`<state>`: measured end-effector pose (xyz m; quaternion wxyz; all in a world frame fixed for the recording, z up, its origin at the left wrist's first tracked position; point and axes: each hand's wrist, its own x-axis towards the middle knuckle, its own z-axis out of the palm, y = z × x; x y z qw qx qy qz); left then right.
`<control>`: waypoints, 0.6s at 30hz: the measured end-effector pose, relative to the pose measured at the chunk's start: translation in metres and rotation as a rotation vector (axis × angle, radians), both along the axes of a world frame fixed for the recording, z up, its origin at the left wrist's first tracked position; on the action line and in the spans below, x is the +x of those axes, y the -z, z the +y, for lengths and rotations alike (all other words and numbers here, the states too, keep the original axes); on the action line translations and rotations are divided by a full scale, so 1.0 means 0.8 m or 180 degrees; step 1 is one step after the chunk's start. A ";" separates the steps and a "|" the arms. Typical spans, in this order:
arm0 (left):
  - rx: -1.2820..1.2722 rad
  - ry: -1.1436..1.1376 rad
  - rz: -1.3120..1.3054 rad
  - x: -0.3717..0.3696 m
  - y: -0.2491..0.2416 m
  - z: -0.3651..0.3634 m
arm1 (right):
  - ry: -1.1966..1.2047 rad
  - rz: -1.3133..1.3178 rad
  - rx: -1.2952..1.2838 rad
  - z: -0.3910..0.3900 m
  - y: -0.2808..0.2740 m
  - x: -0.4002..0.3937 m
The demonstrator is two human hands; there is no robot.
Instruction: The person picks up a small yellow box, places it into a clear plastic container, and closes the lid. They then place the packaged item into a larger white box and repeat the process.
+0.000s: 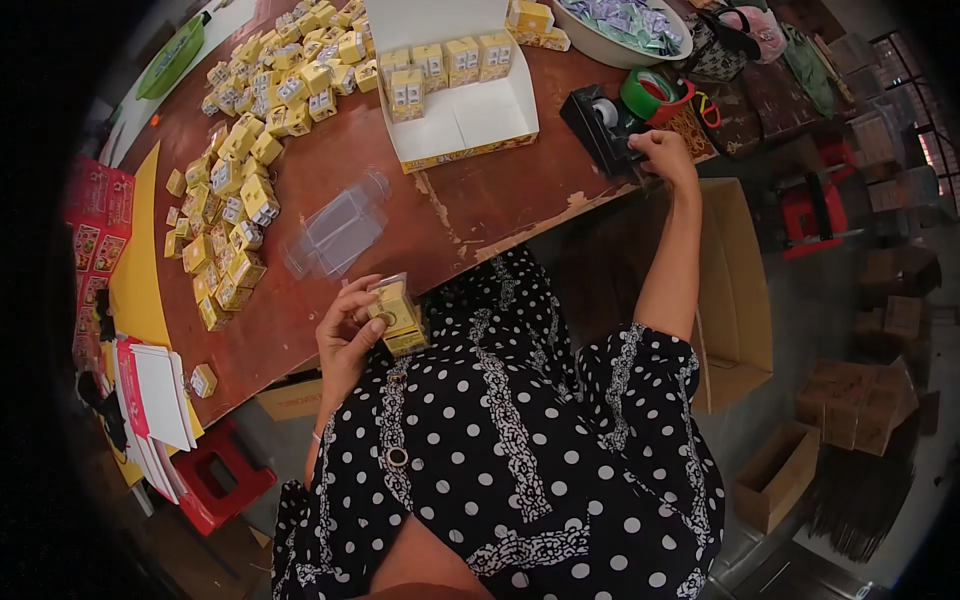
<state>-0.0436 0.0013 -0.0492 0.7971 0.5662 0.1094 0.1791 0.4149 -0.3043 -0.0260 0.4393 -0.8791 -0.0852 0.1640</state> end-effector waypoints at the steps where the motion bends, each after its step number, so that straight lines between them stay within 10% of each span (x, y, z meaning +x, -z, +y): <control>1: 0.0026 -0.0019 -0.0023 0.000 -0.001 0.001 | -0.0006 0.0065 0.0203 -0.001 0.001 0.000; 18: -0.0122 0.0026 -0.0059 -0.003 0.001 -0.005 | 0.0693 -0.0324 0.1830 -0.013 0.055 -0.052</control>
